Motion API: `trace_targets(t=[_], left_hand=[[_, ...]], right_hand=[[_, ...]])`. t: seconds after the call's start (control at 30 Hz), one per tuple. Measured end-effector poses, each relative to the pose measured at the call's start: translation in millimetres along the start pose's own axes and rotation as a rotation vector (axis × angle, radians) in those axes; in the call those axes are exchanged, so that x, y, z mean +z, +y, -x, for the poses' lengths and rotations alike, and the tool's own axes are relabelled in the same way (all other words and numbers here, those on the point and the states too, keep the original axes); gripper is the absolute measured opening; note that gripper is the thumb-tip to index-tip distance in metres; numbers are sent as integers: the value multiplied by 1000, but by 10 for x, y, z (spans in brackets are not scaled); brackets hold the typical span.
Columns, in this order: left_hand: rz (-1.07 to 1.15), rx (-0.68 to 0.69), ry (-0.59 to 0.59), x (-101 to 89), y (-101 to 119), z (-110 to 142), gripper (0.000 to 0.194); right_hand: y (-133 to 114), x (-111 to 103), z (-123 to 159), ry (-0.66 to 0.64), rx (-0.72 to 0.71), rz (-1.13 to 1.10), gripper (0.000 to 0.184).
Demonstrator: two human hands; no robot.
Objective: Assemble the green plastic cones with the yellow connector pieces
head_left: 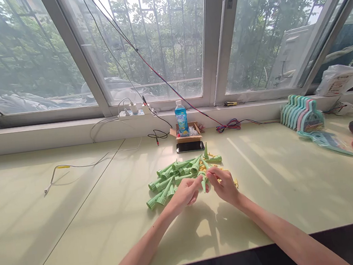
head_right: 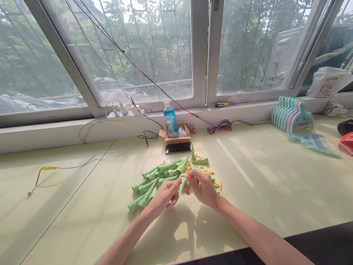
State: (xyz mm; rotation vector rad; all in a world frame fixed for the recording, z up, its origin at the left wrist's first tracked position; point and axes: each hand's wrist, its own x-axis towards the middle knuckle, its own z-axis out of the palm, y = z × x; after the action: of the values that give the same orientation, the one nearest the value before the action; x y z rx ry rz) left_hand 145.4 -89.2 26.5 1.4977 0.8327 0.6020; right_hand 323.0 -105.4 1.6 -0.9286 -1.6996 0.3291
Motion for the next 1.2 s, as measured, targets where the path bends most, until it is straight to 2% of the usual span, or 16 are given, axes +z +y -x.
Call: trace_targets(t=[0.2,0.37,0.57,0.7,0.77,0.83,0.97,1.07,1.2], left_hand=[[-143,199,148,38,-21,9,43],[-141,307,243,79,-35,-16,54],[-119,253,252,98,-40,-10,44],[-5,190,324,62,-31,-23,63],[71,81,266,38,-34,-39,73],[137,-22,154,20,-45,-54,79],[230,-102,-32,18,-67,-60,85],[267,-153,-105,26,-65,-51,89],[319,-181,-145,19,-57,-50,91]], right_hand=[[29,17,6,36,10,22,30],[38,23,19,30,44,-6,31],[5,20,9,78,81,-12,33],[1,19,6,104,86,-10,34],[5,17,9,92,72,-7,34],[6,13,11,73,45,-6,34],[-10,3,5,43,-30,6,33],[-29,-2,-1,5,-75,4,32],[-33,-5,-1,-6,-64,11,33]])
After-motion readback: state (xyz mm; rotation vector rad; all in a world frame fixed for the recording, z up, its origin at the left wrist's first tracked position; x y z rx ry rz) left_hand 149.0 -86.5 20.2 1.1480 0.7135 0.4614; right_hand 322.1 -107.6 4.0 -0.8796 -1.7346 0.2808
